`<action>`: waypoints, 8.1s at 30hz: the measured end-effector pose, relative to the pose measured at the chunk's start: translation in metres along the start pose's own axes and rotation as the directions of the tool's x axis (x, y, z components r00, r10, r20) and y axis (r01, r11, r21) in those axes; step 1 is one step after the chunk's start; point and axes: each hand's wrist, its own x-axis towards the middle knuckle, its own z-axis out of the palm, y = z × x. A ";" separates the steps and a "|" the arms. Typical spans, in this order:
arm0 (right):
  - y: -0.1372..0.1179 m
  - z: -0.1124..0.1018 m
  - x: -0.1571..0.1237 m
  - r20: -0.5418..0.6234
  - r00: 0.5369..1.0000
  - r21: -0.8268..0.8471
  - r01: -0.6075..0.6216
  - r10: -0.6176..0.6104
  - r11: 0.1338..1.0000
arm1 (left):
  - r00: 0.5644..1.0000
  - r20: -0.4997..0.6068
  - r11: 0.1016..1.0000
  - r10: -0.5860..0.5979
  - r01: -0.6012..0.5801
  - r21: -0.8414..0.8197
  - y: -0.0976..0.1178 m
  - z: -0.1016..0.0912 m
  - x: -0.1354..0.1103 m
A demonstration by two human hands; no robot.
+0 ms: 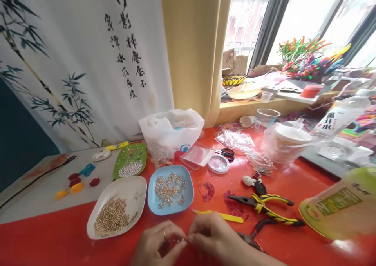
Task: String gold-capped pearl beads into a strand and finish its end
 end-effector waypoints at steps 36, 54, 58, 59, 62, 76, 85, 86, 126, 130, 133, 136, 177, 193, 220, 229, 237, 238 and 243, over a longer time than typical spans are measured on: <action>0.003 0.001 -0.001 0.034 0.999 -0.102 0.004 0.000 0.995 | 0.991 0.096 0.995 0.098 -0.101 0.024 0.004 -0.008 0.005; 0.008 0.001 0.003 0.006 0.999 0.091 -0.033 0.033 0.995 | 0.954 0.110 0.929 -0.280 0.298 -0.221 0.014 -0.010 0.007; 0.005 0.000 0.003 0.019 0.999 0.112 -0.045 0.043 0.993 | 0.952 0.073 0.927 -0.298 0.307 -0.215 0.014 -0.011 0.006; 0.004 -0.001 0.003 0.025 0.999 0.124 -0.043 0.040 0.991 | 0.953 0.070 0.927 -0.296 0.304 -0.222 0.014 -0.011 0.006; 0.004 -0.001 0.004 0.029 0.999 0.128 -0.035 0.032 0.991 | 0.954 0.063 0.924 -0.295 0.301 -0.235 0.014 -0.012 0.007; 0.007 0.001 0.003 -0.076 0.993 -0.130 0.078 -0.089 0.988 | 0.954 0.027 0.922 -0.297 0.294 -0.254 0.014 -0.013 0.008; 0.007 0.002 0.000 -0.129 0.941 -0.399 0.240 -0.314 0.885 | 0.942 0.047 0.883 -0.332 0.327 -0.337 0.013 -0.014 0.009; 0.008 0.002 0.000 -0.128 0.935 -0.414 0.253 -0.331 0.874 | 0.941 0.049 0.881 -0.335 0.331 -0.337 0.013 -0.014 0.009; 0.003 -0.001 0.000 -0.017 0.968 -0.374 0.225 -0.249 0.900 | 0.976 0.002 0.940 -0.219 0.212 -0.266 0.014 -0.015 0.009; 0.001 -0.002 0.001 -0.009 0.988 -0.280 0.147 -0.155 0.949 | 0.979 -0.003 0.943 -0.204 0.195 -0.269 0.015 -0.016 0.009; 0.001 -0.002 0.001 -0.018 0.993 -0.203 0.109 -0.115 0.973 | 0.978 -0.001 0.944 -0.208 0.201 -0.263 0.016 -0.016 0.009; 0.000 -0.002 0.001 -0.024 0.996 -0.160 0.083 -0.088 0.984 | 0.978 0.002 0.945 -0.208 0.201 -0.259 0.016 -0.016 0.009; 0.002 -0.001 0.005 0.104 0.991 0.198 -0.101 0.082 0.975 | 0.965 0.020 0.940 -0.262 0.260 -0.223 0.019 -0.015 0.009; 0.007 0.002 0.000 0.054 0.998 0.109 0.018 -0.024 0.994 | 0.976 0.000 0.943 -0.218 0.211 -0.259 0.020 -0.017 0.007; 0.002 -0.002 0.001 0.048 0.998 0.145 0.027 -0.034 0.989 | 0.989 -0.034 0.949 -0.147 0.131 -0.287 0.019 -0.019 0.006; 0.005 -0.002 0.002 0.168 0.985 0.362 -0.085 0.025 0.928 | 0.997 -0.057 0.959 -0.054 0.036 -0.283 0.019 -0.018 0.006; 0.004 -0.001 0.004 0.105 0.991 0.390 -0.114 0.079 0.914 | 0.994 -0.041 0.953 -0.100 0.083 -0.293 0.020 -0.018 0.004; 0.004 -0.001 0.004 0.082 0.993 0.408 -0.112 0.085 0.906 | 0.992 -0.037 0.945 -0.120 0.103 -0.310 0.020 -0.018 0.005; 0.002 -0.002 0.006 0.041 0.992 0.472 -0.126 0.121 0.873 | 0.976 -0.006 0.888 -0.219 0.197 -0.415 0.021 -0.017 0.005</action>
